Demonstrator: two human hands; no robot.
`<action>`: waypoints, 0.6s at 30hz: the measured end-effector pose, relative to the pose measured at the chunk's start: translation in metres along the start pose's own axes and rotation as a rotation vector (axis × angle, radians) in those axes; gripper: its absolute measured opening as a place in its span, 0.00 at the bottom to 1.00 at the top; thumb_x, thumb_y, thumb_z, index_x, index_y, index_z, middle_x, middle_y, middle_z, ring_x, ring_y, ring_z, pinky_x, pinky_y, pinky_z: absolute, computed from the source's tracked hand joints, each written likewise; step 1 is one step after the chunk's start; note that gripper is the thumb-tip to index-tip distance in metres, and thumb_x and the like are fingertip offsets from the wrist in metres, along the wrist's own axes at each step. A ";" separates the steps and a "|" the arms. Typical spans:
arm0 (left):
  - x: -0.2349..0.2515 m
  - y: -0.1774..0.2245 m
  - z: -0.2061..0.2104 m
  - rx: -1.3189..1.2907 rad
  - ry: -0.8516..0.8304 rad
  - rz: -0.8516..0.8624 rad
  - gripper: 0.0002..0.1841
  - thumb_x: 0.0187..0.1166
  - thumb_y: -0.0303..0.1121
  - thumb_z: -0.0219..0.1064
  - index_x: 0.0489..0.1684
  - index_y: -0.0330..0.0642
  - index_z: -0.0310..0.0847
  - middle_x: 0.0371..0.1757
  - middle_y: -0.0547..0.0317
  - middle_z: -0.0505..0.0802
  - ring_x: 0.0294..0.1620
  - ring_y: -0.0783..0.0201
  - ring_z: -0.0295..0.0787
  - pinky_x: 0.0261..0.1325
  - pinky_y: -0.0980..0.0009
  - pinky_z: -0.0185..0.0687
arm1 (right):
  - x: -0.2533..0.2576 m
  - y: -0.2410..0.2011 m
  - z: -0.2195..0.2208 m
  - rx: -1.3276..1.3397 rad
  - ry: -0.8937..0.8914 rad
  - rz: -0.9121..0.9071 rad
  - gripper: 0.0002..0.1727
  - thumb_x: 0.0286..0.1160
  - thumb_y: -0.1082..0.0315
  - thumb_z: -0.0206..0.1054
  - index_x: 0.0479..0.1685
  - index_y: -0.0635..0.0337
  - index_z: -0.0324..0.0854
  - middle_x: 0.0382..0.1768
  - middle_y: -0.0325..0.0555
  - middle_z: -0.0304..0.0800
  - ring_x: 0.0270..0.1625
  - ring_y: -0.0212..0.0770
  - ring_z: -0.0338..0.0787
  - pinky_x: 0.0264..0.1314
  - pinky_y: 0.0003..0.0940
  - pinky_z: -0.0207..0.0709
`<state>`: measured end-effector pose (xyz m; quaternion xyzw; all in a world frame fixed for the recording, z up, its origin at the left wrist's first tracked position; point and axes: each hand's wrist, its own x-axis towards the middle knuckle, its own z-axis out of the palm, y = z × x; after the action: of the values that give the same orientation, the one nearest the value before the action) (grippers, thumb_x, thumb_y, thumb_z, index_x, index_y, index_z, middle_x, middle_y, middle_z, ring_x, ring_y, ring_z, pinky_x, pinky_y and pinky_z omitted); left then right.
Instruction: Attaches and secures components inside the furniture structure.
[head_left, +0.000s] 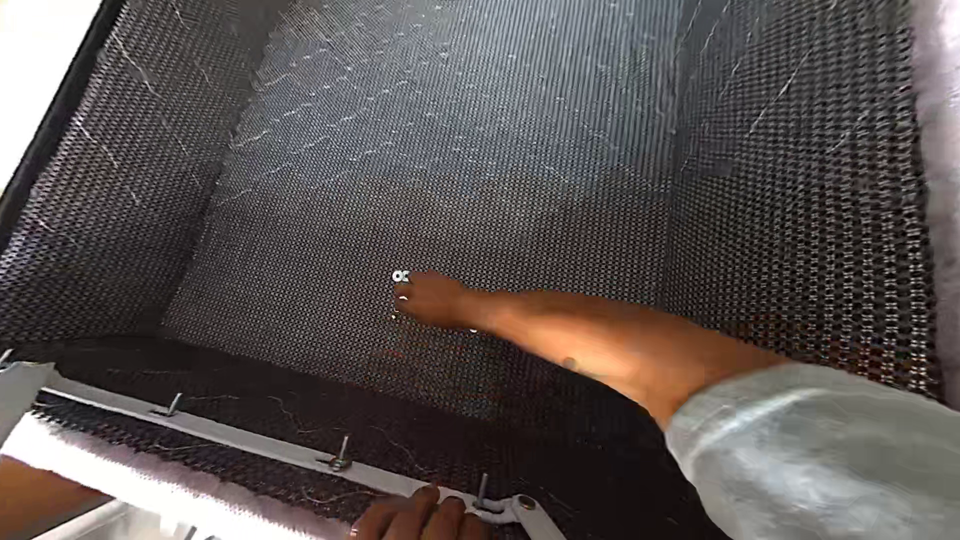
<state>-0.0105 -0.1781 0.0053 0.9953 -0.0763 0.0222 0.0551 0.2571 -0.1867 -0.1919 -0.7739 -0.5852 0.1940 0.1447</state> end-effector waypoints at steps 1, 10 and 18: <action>0.002 -0.001 -0.002 0.015 -0.028 0.005 0.11 0.78 0.38 0.63 0.34 0.50 0.93 0.40 0.61 0.98 0.43 0.58 0.95 0.51 0.58 0.84 | 0.004 0.007 0.005 -0.038 -0.005 -0.024 0.12 0.85 0.70 0.60 0.57 0.58 0.88 0.67 0.53 0.84 0.70 0.60 0.82 0.63 0.58 0.80; 0.005 -0.033 -0.008 0.042 -0.085 0.142 0.10 0.80 0.35 0.61 0.31 0.49 0.88 0.42 0.60 0.99 0.44 0.57 0.96 0.43 0.61 0.85 | 0.006 0.005 -0.022 0.064 -0.093 0.137 0.10 0.85 0.70 0.60 0.47 0.63 0.86 0.50 0.58 0.89 0.55 0.60 0.90 0.51 0.60 0.85; 0.008 -0.028 -0.004 0.040 -0.033 0.092 0.11 0.77 0.36 0.61 0.23 0.50 0.84 0.37 0.61 0.99 0.39 0.60 0.96 0.36 0.63 0.83 | 0.024 0.007 -0.006 -0.006 -0.057 -0.013 0.10 0.84 0.68 0.61 0.50 0.60 0.88 0.58 0.53 0.88 0.63 0.58 0.87 0.58 0.58 0.83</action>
<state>0.0019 -0.1517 0.0065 0.9919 -0.1224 0.0097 0.0329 0.2717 -0.1653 -0.1929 -0.7648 -0.5947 0.2131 0.1268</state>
